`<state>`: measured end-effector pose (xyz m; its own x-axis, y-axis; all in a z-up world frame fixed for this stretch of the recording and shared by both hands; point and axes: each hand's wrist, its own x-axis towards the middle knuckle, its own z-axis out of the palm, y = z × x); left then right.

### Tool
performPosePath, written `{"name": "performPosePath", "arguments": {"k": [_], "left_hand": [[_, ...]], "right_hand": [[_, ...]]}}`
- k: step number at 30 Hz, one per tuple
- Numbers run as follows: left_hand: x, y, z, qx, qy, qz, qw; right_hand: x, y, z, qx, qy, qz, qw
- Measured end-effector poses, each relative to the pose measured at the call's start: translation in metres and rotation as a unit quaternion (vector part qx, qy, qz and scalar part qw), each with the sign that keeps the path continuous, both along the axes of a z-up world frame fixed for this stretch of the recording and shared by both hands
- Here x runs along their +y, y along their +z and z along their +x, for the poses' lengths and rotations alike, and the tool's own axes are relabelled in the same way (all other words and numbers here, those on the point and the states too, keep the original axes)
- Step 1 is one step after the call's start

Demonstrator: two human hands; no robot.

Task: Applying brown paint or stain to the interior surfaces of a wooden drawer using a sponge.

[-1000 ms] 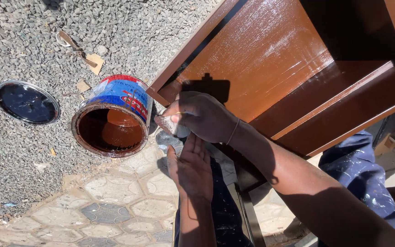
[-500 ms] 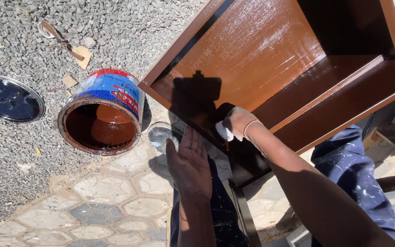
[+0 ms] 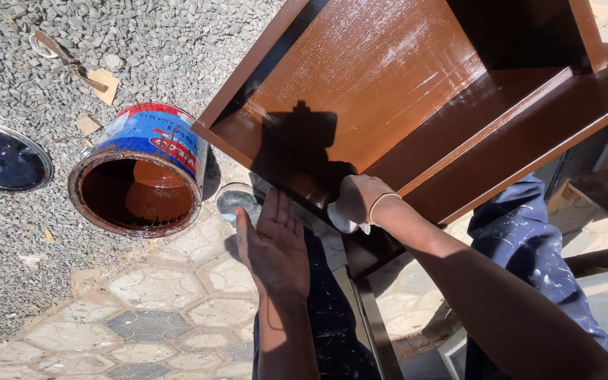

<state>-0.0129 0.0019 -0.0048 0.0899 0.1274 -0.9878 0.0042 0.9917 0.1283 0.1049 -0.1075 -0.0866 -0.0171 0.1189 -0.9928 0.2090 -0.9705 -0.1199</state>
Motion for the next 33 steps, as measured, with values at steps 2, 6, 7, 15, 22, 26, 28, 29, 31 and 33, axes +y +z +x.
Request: {"name": "performPosePath", "arguments": {"k": [2,6,7,15,22,26,28,29,31,33], "left_hand": [[0.006,0.001,-0.001,0.008,-0.002,-0.017,1.0],[0.007,-0.003,-0.002,0.013,-0.013,-0.02,1.0],[0.005,-0.002,-0.002,0.015,-0.012,-0.021,1.0],[-0.004,0.0,-0.004,-0.004,-0.016,0.002,1.0],[0.001,0.014,0.003,0.005,-0.023,0.019,1.0],[0.0,0.01,-0.008,0.035,-0.023,0.063,0.997],[0.002,0.013,-0.018,0.05,0.004,0.093,0.994],[0.003,0.015,-0.02,0.061,0.019,0.108,0.992],[0.006,0.019,-0.018,0.069,0.045,0.125,0.989],[0.005,0.031,-0.015,0.092,0.047,0.128,0.986]], "right_hand": [[0.013,-0.001,0.014,-0.013,-0.029,-0.003,0.999],[0.034,-0.016,0.043,-0.059,-0.113,-0.01,0.992],[0.024,-0.044,0.032,-0.057,-0.112,-0.011,0.992],[-0.03,-0.09,-0.002,0.216,0.248,0.04,0.944],[-0.1,-0.098,-0.045,0.139,-0.086,-0.101,0.981],[-0.112,-0.083,-0.042,0.094,-0.144,-0.074,0.982],[-0.112,-0.071,-0.042,0.088,-0.156,-0.064,0.982],[-0.108,-0.066,-0.038,0.073,-0.213,-0.063,0.972],[-0.085,-0.066,-0.021,0.055,-0.261,-0.058,0.962],[-0.05,-0.065,-0.006,0.051,-0.303,0.024,0.951]]}}
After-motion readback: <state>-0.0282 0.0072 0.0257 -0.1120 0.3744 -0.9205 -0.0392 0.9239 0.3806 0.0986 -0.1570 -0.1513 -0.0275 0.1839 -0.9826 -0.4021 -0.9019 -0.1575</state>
